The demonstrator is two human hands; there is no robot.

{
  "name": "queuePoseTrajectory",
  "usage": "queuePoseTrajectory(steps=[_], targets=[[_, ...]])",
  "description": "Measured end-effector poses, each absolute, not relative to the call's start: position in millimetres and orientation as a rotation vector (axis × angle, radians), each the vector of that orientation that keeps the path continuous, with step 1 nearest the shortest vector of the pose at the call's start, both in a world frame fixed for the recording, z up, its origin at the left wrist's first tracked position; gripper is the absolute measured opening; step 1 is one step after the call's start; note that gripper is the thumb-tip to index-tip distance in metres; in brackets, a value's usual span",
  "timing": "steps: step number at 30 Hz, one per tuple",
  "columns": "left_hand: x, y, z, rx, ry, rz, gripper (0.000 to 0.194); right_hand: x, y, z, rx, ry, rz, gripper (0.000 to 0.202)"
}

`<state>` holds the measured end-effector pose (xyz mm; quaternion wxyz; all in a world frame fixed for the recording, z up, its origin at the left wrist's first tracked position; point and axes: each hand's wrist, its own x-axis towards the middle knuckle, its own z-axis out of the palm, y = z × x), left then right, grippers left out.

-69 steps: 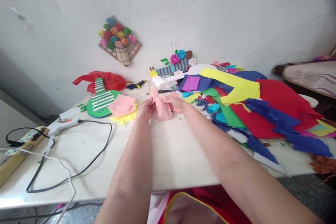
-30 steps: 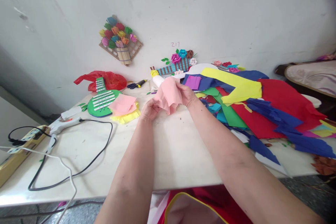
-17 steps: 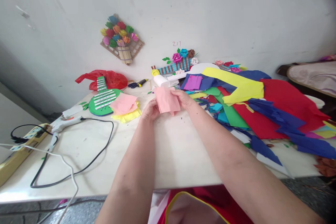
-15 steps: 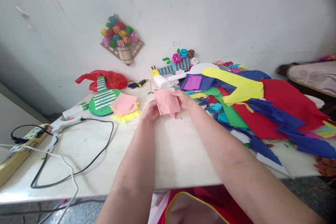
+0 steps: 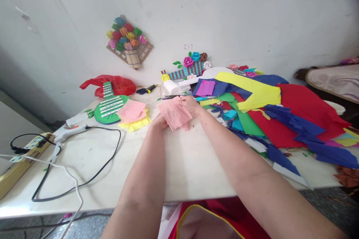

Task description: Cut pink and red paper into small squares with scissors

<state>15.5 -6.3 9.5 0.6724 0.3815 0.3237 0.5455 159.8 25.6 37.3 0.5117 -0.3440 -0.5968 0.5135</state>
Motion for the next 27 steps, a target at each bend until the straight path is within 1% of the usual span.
queuePoseTrajectory(steps=[4,8,11,18,22,27], targets=[[21.7,-7.9,12.0,0.920,0.681,1.294,0.012,159.1,25.6,37.4,-0.822,-1.435,1.222,0.022],[16.7,-4.8,9.0,0.994,0.723,1.346,0.020,165.6,28.9,34.8,-0.831,-1.408,1.244,0.020],[10.8,0.8,3.1,0.968,0.815,1.372,0.016,171.9,31.8,32.1,-0.839,-1.383,1.286,0.019],[6.2,4.7,3.4,0.950,0.732,1.447,0.022,177.4,35.6,29.2,-0.844,-1.301,1.313,0.016],[4.9,3.1,5.1,0.972,0.716,1.416,0.023,176.6,36.6,30.8,-0.857,-1.243,1.281,0.014],[5.7,1.3,6.3,1.034,0.692,1.321,0.019,175.9,34.3,37.1,-0.893,-1.211,1.173,0.011]])
